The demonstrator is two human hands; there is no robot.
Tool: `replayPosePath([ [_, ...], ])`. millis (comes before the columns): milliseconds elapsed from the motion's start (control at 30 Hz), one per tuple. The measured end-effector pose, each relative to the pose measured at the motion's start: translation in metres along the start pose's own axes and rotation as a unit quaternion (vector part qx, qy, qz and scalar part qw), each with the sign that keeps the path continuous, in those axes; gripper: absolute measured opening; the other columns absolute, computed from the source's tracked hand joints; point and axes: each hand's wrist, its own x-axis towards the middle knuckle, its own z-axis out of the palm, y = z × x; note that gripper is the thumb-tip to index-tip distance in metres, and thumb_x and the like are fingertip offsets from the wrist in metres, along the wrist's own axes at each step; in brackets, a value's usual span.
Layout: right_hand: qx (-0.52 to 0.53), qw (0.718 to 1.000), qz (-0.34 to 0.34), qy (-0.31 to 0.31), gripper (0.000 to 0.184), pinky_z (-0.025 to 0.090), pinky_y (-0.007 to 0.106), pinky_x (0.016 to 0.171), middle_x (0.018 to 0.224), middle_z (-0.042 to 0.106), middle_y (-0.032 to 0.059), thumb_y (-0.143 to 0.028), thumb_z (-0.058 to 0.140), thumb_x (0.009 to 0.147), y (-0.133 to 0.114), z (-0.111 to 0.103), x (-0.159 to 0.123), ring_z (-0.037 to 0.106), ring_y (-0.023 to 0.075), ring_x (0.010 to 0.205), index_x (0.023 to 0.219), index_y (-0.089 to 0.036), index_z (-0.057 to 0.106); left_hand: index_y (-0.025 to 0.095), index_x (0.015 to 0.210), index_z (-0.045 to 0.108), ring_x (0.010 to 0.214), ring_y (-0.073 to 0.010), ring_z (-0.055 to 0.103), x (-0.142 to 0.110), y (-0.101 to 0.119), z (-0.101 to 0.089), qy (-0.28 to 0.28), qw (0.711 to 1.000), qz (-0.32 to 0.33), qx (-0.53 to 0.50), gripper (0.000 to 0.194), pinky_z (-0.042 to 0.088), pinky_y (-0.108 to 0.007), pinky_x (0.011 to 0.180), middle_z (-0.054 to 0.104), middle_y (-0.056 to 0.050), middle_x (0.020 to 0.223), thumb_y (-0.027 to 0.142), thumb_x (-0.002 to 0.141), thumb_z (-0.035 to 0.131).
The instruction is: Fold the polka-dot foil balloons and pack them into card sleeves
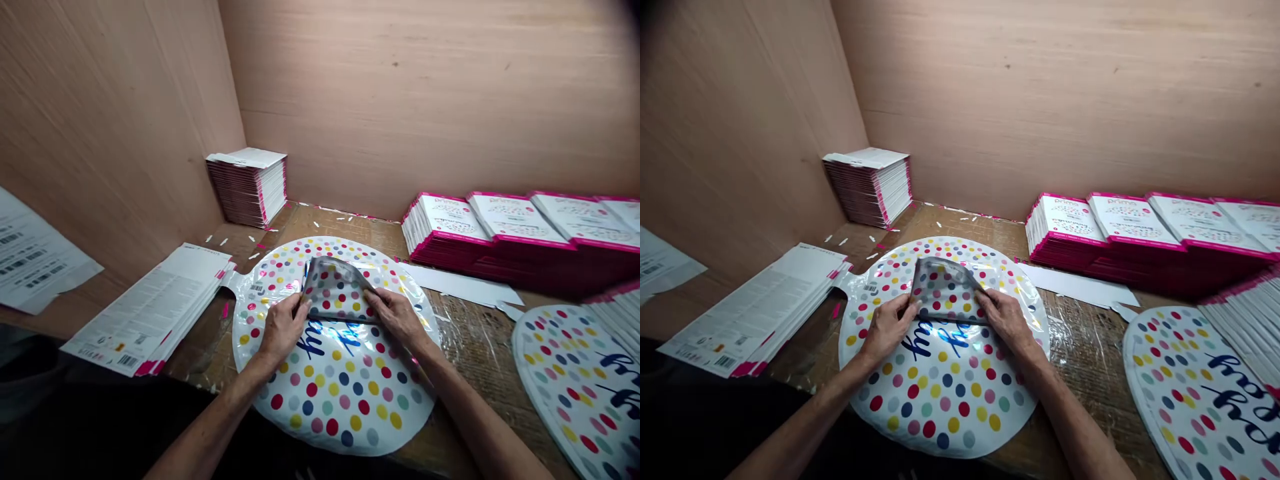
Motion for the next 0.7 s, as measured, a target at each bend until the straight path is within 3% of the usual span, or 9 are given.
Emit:
replayPosePath([
  [67,-0.063,0.997,0.04,0.02,0.04,0.039,0.027,0.062,0.066,0.061,0.0005,-0.051,0.043,0.092,-0.003,0.005,0.006,0.055,0.0169,0.065,0.072,-0.02,0.061,0.019,0.1,0.064,0.074,-0.0178,0.065,0.004,0.004,0.005,0.029,0.999,-0.04,0.008,0.018,0.047,-0.029,0.074,0.068,-0.001,0.078,0.027,0.088,0.054],
  [133,-0.125,0.989,0.074,0.016,0.036,0.038,0.026,0.062,0.068,0.063,0.0012,-0.046,0.045,0.092,-0.009,0.007,0.013,0.057,0.0173,0.067,0.072,-0.021,0.062,0.019,0.117,0.058,0.084,-0.0189,0.066,0.009,0.007,0.007,0.052,0.996,-0.075,0.012,0.034,0.048,-0.032,0.083,0.07,-0.005,0.098,0.021,0.083,0.06],
  [233,-0.214,0.97,0.115,0.007,0.032,0.04,0.028,0.065,0.078,0.068,0.0052,-0.041,0.045,0.094,-0.02,0.009,0.015,0.062,0.0201,0.075,0.082,-0.02,0.066,0.018,0.116,0.058,0.095,-0.0206,0.066,0.018,0.006,0.006,0.061,0.993,-0.099,0.009,0.039,0.049,-0.034,0.09,0.069,-0.007,0.109,0.019,0.078,0.066],
  [300,-0.277,0.958,0.063,0.043,0.031,0.045,0.032,0.075,0.096,0.07,0.0113,-0.04,0.048,0.094,-0.031,0.014,0.008,0.063,0.025,0.09,0.103,-0.017,0.067,0.018,0.114,0.059,0.1,-0.0216,0.066,0.023,0.003,0.006,0.055,0.993,-0.109,0.005,0.04,0.049,-0.034,0.092,0.07,-0.007,0.104,0.018,0.076,0.068],
  [400,-0.332,0.932,-0.13,0.062,0.044,0.043,0.044,0.096,0.127,0.059,0.0186,-0.036,0.055,0.092,-0.057,0.035,-0.004,0.055,0.0316,0.114,0.13,-0.013,0.056,0.016,0.118,0.057,0.088,-0.0198,0.069,0.03,-0.002,0.007,0.034,0.992,-0.123,-0.025,0.047,0.053,-0.032,0.083,0.07,-0.007,0.104,0.019,0.072,0.07],
  [467,-0.354,0.913,-0.204,-0.002,0.038,0.043,0.047,0.098,0.125,0.06,0.0201,-0.025,0.052,0.092,-0.076,0.054,-0.005,0.056,0.0319,0.111,0.127,-0.01,0.057,0.015,0.125,0.053,0.067,-0.0147,0.067,0.032,-0.003,0.007,0.007,0.987,-0.14,-0.075,0.055,0.054,-0.028,0.065,0.069,-0.01,0.111,0.025,0.074,0.07],
  [567,-0.384,0.899,-0.201,-0.067,0.03,0.05,0.044,0.086,0.102,0.066,0.0201,-0.007,0.041,0.091,-0.094,0.069,0.0,0.061,0.0302,0.094,0.11,-0.007,0.064,0.014,0.129,0.051,0.054,-0.0123,0.064,0.029,0.001,-0.003,-0.024,0.983,-0.157,-0.096,0.057,0.052,-0.027,0.052,0.068,-0.012,0.115,0.035,0.078,0.067],
  [633,-0.386,0.895,-0.213,-0.071,0.031,0.049,0.044,0.086,0.102,0.066,0.019,-0.006,0.04,0.091,-0.093,0.063,-0.005,0.06,0.0296,0.093,0.111,-0.008,0.064,0.016,0.119,0.059,0.068,-0.0173,0.069,0.024,0.006,-0.018,0.004,0.994,-0.1,-0.04,0.044,0.056,-0.03,0.062,0.069,-0.011,0.113,0.039,0.082,0.062],
  [700,-0.376,0.886,-0.26,-0.082,0.032,0.047,0.045,0.094,0.112,0.063,0.017,-0.012,0.043,0.094,-0.083,0.047,-0.023,0.058,0.0288,0.099,0.122,-0.011,0.059,0.019,0.113,0.065,0.095,-0.0223,0.069,0.017,0.009,-0.035,0.043,0.998,0.037,0.008,0.031,0.056,-0.034,0.083,0.069,-0.009,0.117,0.034,0.089,0.051],
])
